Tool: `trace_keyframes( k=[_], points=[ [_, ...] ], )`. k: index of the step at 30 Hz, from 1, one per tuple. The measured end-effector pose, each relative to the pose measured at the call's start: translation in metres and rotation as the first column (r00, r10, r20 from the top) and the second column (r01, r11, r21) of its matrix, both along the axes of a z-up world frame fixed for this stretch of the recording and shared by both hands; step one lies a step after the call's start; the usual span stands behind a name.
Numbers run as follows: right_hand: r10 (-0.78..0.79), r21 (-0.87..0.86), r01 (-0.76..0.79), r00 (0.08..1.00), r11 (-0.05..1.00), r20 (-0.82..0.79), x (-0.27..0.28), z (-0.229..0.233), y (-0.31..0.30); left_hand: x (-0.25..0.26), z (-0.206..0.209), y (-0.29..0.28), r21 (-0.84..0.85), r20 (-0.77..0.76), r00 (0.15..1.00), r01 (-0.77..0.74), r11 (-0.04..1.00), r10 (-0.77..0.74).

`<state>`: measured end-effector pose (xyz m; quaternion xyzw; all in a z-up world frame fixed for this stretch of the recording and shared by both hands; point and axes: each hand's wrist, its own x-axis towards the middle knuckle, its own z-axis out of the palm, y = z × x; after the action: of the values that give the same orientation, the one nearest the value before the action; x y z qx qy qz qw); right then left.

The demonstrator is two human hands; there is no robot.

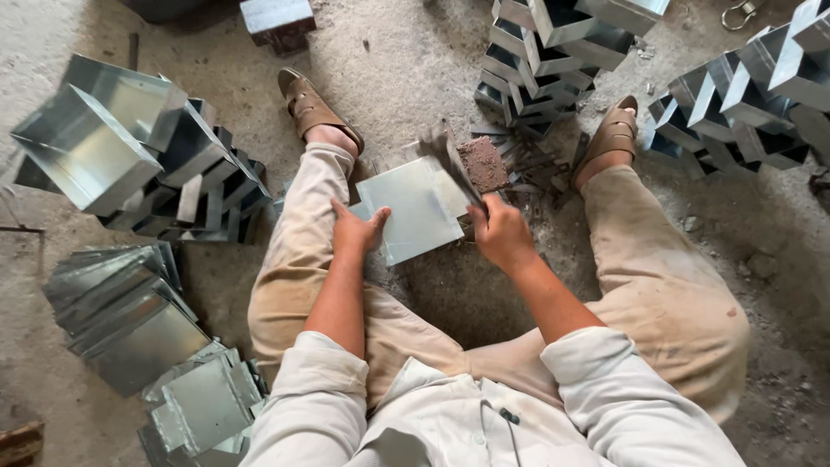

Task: The person sits on the floor and repeatedly hammers a small rectangular metal sheet placed on a brick. They pick up sheets from a nearby pile, hammer them, and set them aside.

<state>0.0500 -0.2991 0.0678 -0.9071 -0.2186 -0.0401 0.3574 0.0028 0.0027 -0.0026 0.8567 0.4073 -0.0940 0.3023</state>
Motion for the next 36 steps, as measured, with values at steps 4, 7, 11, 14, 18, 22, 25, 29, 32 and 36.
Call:
trace_keyframes(
  k=[4,7,11,14,18,22,25,29,32,36],
  points=[
    [-0.008,0.373,-0.064,0.982,0.925,0.189,0.004,0.072,-0.004,-0.005,0.004,-0.006,-0.011,-0.061,0.998,-0.012,1.0,0.012],
    [0.015,0.672,-0.202,0.962,0.713,0.274,0.003,0.075,0.003,-0.004,0.005,-0.004,-0.021,-0.031,0.999,-0.012,1.0,0.012],
    [0.066,0.716,-0.275,0.95,0.642,0.306,0.003,0.003,0.007,-0.004,0.0,-0.002,-0.02,-0.048,0.999,-0.012,1.0,0.011],
    [0.073,-0.068,-0.066,0.991,0.995,0.112,-0.007,-0.036,-0.016,-0.002,-0.003,0.0,-0.009,-0.018,1.0,-0.011,1.0,0.011],
    [0.021,0.21,-0.031,0.998,0.977,0.051,0.0,0.007,-0.007,-0.001,-0.002,-0.004,0.01,-0.005,1.0,-0.005,1.0,0.005],
    [0.131,0.591,-0.142,0.99,0.794,0.061,0.005,0.104,-0.002,-0.006,0.004,-0.007,-0.009,-0.054,0.999,-0.011,1.0,0.01],
    [0.204,0.804,-0.269,0.961,0.531,0.187,0.017,0.15,0.008,-0.006,0.011,-0.008,-0.025,-0.065,0.998,-0.018,1.0,0.017],
    [0.144,0.807,-0.355,0.934,0.472,0.327,0.039,0.111,0.033,-0.005,0.012,-0.009,-0.015,-0.08,0.996,-0.025,1.0,0.023],
    [0.106,0.498,-0.135,0.991,0.857,0.085,0.039,0.034,0.039,-0.005,0.01,-0.008,-0.02,-0.082,0.996,-0.024,0.999,0.023],
    [0.009,-0.063,-0.016,0.994,0.998,-0.109,0.027,-0.01,0.021,0.0,0.011,-0.006,-0.021,-0.071,0.997,-0.006,1.0,0.005]
  ],
)
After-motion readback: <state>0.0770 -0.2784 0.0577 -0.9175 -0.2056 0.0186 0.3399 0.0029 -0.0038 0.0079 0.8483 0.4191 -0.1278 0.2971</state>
